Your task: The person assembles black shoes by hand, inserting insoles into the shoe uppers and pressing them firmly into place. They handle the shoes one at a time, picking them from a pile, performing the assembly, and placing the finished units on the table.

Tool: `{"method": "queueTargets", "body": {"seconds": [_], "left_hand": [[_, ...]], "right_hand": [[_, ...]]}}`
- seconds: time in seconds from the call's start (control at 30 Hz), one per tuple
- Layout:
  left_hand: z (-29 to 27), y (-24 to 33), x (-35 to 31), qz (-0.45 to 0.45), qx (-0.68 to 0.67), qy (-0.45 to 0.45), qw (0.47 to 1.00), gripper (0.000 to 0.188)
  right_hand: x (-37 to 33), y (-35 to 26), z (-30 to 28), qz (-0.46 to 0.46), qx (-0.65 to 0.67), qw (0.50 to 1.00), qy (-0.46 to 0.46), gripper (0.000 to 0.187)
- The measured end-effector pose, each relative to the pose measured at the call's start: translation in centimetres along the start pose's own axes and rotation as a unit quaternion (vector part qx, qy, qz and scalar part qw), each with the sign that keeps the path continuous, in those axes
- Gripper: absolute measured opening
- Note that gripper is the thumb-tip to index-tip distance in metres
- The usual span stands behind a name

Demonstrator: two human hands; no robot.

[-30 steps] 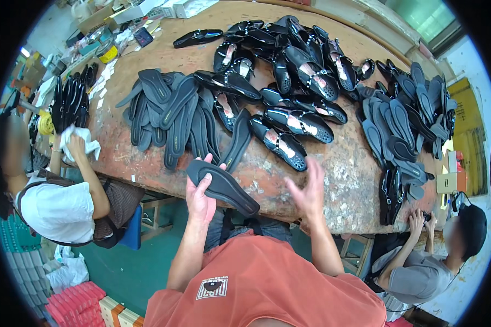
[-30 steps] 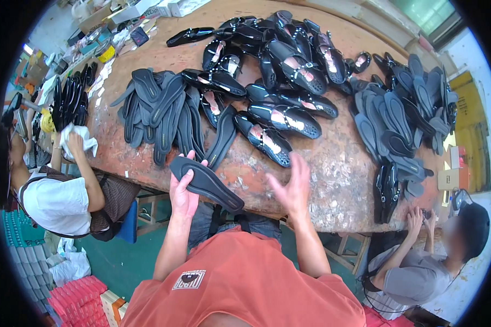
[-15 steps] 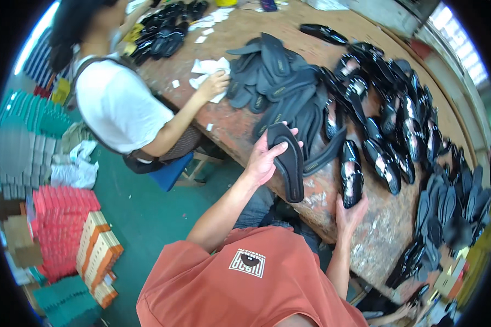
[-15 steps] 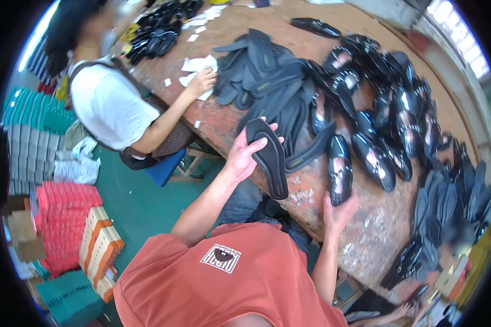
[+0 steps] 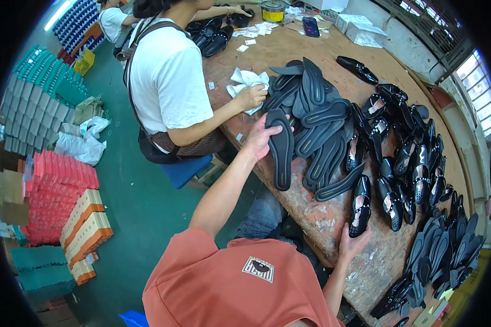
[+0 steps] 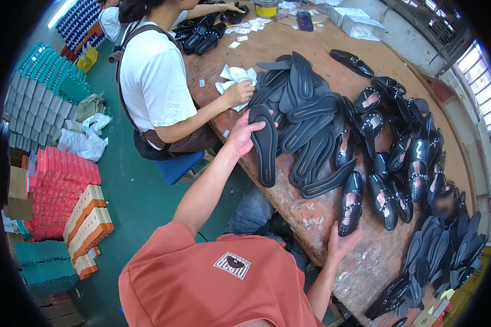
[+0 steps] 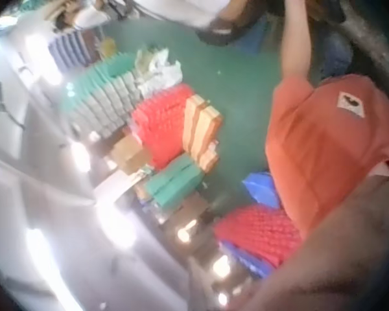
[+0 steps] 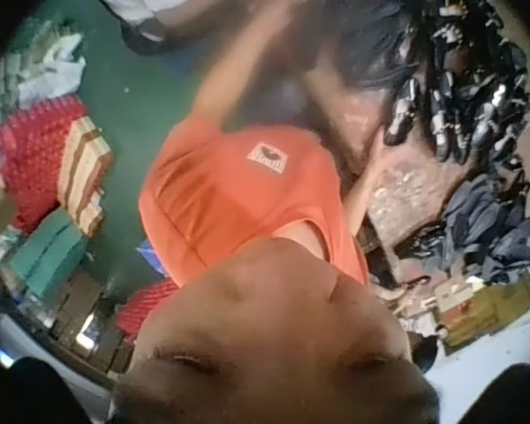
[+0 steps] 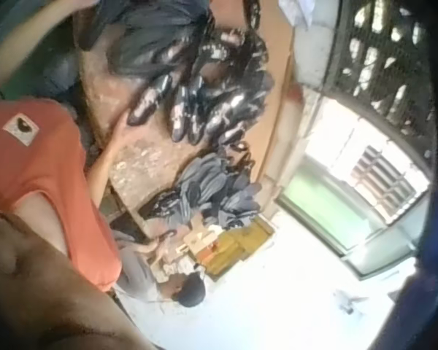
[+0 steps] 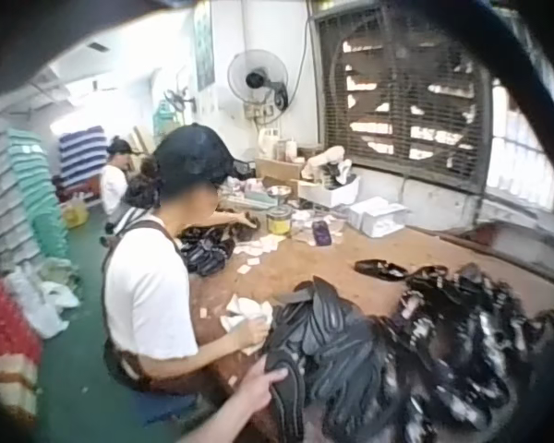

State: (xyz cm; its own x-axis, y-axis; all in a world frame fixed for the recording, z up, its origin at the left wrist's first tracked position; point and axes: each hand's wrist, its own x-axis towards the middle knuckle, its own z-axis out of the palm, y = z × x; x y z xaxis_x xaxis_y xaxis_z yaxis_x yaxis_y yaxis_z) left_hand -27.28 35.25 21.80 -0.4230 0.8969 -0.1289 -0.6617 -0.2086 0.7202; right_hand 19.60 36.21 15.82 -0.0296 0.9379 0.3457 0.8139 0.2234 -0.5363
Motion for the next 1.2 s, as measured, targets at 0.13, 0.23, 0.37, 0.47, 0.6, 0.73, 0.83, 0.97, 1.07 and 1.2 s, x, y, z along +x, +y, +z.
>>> {"method": "queueTargets", "body": {"seconds": [0.13, 0.23, 0.37, 0.47, 0.6, 0.73, 0.83, 0.97, 1.07, 1.2], "left_hand": [[-0.2, 1.2, 1.2, 0.0, 0.019, 0.015, 1.0, 0.044], [-0.2, 1.5, 1.7, 0.005, 0.024, 0.032, 0.999, 0.044], [-0.8, 1.7, 2.4, 0.008, 0.029, 0.028, 0.999, 0.044], [-0.9, 2.1, 2.6, 0.002, 0.03, 0.024, 0.999, 0.043], [-0.4, 2.4, 2.4, 0.001, 0.043, 0.03, 0.999, 0.041], [-0.3, 2.7, 2.2, 0.003, 0.049, 0.026, 0.998, 0.041], [0.0, 2.6, 2.4, 0.006, 0.047, 0.039, 0.998, 0.04], [-0.3, 2.7, 2.7, 0.005, 0.043, 0.026, 0.999, 0.04], [-0.6, 2.8, 3.0, 0.006, 0.049, 0.016, 0.999, 0.041], [-1.1, 2.6, 3.6, 0.005, 0.05, 0.009, 0.999, 0.042]], "right_hand": [[0.0, -0.3, -0.3, -0.001, 0.009, 1.0, -0.002, 0.079], [-0.1, -0.2, -0.3, -0.003, 0.004, 1.0, 0.003, 0.078], [-0.1, 0.3, -0.1, 0.003, 0.01, 1.0, 0.008, 0.082], [-0.1, 0.3, 0.0, 0.005, 0.012, 1.0, 0.005, 0.084], [-0.1, 0.0, 0.0, -0.001, 0.007, 1.0, 0.015, 0.083], [-0.1, -0.4, -0.2, -0.001, 0.017, 1.0, 0.008, 0.082], [0.0, -0.4, -0.3, 0.001, 0.019, 1.0, 0.005, 0.081], [-0.1, -0.1, -0.2, -0.013, 0.019, 1.0, 0.015, 0.08], [0.0, -0.6, -0.2, -0.011, 0.025, 1.0, 0.016, 0.08], [0.1, -0.7, -0.2, -0.006, 0.017, 1.0, 0.017, 0.08]]}}
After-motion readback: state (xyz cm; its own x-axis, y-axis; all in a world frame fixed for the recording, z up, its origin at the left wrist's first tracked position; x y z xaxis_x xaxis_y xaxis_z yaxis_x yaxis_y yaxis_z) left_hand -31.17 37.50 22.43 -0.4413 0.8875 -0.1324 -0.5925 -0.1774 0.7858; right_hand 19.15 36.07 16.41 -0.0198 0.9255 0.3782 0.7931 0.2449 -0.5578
